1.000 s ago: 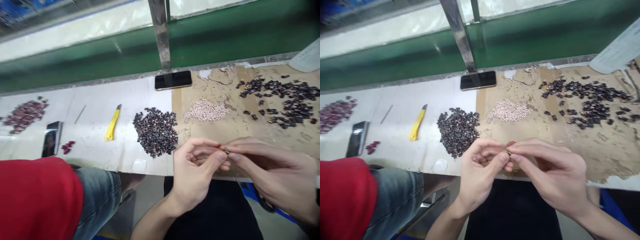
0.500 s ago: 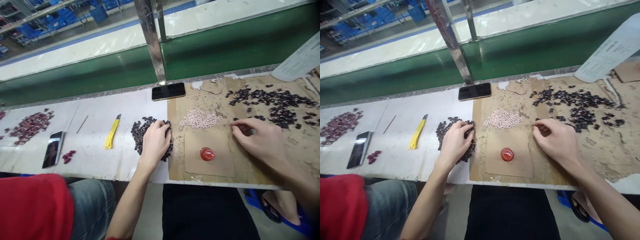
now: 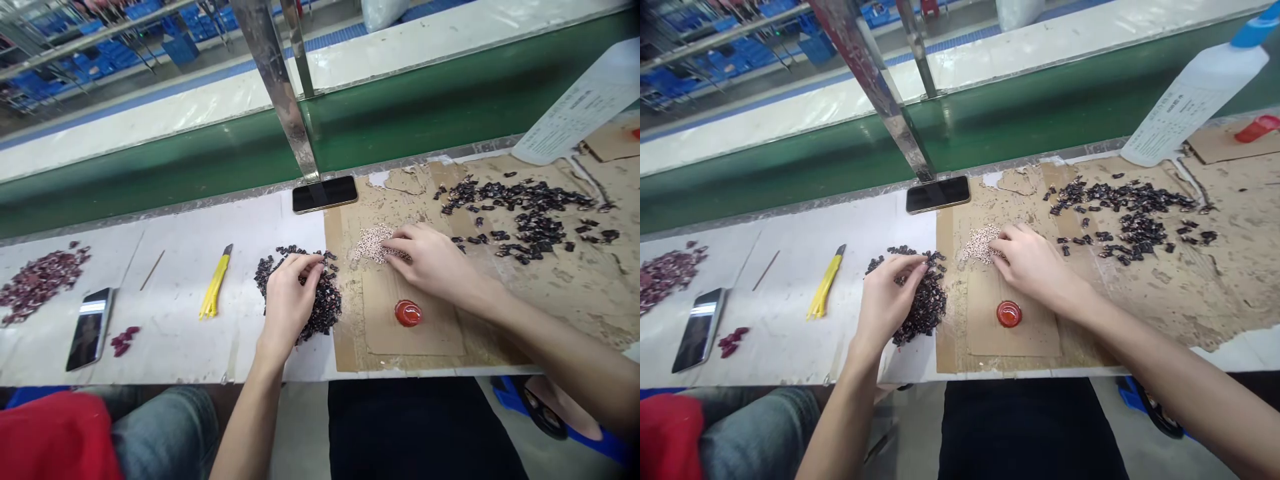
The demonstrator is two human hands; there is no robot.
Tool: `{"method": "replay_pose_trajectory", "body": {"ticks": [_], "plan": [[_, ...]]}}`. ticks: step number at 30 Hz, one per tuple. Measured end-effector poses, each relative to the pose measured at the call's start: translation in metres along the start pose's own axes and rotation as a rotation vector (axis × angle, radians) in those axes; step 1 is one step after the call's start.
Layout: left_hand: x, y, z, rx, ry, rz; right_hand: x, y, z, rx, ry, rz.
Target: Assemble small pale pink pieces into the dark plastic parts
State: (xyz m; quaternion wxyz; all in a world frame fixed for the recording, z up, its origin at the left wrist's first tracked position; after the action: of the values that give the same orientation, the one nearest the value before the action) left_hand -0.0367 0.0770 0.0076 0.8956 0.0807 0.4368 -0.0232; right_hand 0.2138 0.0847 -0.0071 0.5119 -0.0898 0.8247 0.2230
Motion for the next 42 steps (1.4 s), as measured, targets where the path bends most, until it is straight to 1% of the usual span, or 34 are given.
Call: {"method": "replay_pose_trajectory", "body": {"ticks": [2, 3, 5, 7, 8, 10, 14, 17, 22, 26, 29, 32, 33, 34, 35, 37, 40, 42], "plan": [[-0.005, -0.006, 0.0, -0.049, -0.077, 0.044, 0.005, 0.005, -0.002, -0.008, -0.009, -0.021], [-0.005, -0.009, -0.001, -0.082, -0.151, 0.046, 0.006, 0.007, -0.002, -0.01, -0.013, -0.024], [-0.003, -0.017, -0.001, -0.172, -0.38, 0.011, 0.008, 0.008, 0.001, -0.012, -0.021, -0.018], [0.003, -0.024, -0.001, -0.262, -0.663, -0.031, 0.009, 0.008, 0.003, -0.013, -0.025, -0.004], [0.005, -0.027, -0.001, -0.295, -0.783, -0.035, 0.01, 0.008, 0.004, -0.015, -0.024, 0.003], [0.008, -0.032, 0.0, -0.33, -0.924, -0.006, 0.01, 0.008, 0.004, -0.023, -0.014, 0.007], [0.009, -0.038, 0.004, -0.369, -0.993, 0.068, 0.005, 0.009, 0.006, -0.021, 0.021, 0.037], [0.01, -0.041, 0.01, -0.384, -1.031, 0.086, -0.001, 0.009, 0.008, -0.01, 0.062, 0.067], [0.017, -0.043, 0.023, -0.428, -1.181, 0.109, -0.011, 0.01, 0.01, 0.009, 0.146, 0.086], [0.023, -0.041, 0.035, -0.413, -1.198, 0.127, -0.013, 0.011, 0.011, 0.039, 0.196, 0.087], [0.024, -0.043, 0.033, -0.379, -1.091, 0.141, -0.018, 0.008, 0.012, 0.074, 0.235, 0.106], [0.016, -0.05, 0.02, -0.333, -0.817, 0.244, -0.029, -0.001, 0.014, 0.168, 0.343, 0.151], [0.013, -0.051, 0.016, -0.309, -0.718, 0.261, -0.034, -0.005, 0.015, 0.218, 0.413, 0.168], [0.009, -0.049, 0.014, -0.276, -0.622, 0.251, -0.037, -0.01, 0.016, 0.273, 0.494, 0.185], [0.007, -0.045, 0.013, -0.231, -0.523, 0.218, -0.04, -0.014, 0.016, 0.326, 0.582, 0.198], [0.005, -0.028, 0.018, -0.101, -0.274, 0.09, -0.043, -0.023, 0.015, 0.421, 0.742, 0.213], [0.014, 0.008, 0.035, 0.112, 0.192, -0.12, -0.042, -0.033, 0.014, 0.508, 0.892, 0.232], [0.022, 0.029, 0.044, 0.171, 0.29, -0.179, -0.04, -0.039, 0.015, 0.532, 0.94, 0.25]]}}
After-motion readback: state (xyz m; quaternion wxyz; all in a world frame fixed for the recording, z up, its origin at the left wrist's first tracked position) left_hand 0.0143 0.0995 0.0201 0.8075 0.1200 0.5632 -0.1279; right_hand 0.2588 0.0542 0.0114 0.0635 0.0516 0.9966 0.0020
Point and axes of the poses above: each hand's wrist, its own y-axis towards the middle knuckle, its own x-axis out of the palm, z = x × y, the point moved 5 cm from there along y, towards the middle knuckle, and after that the axes turned 8 degrees about y, right-handed, at the moved point
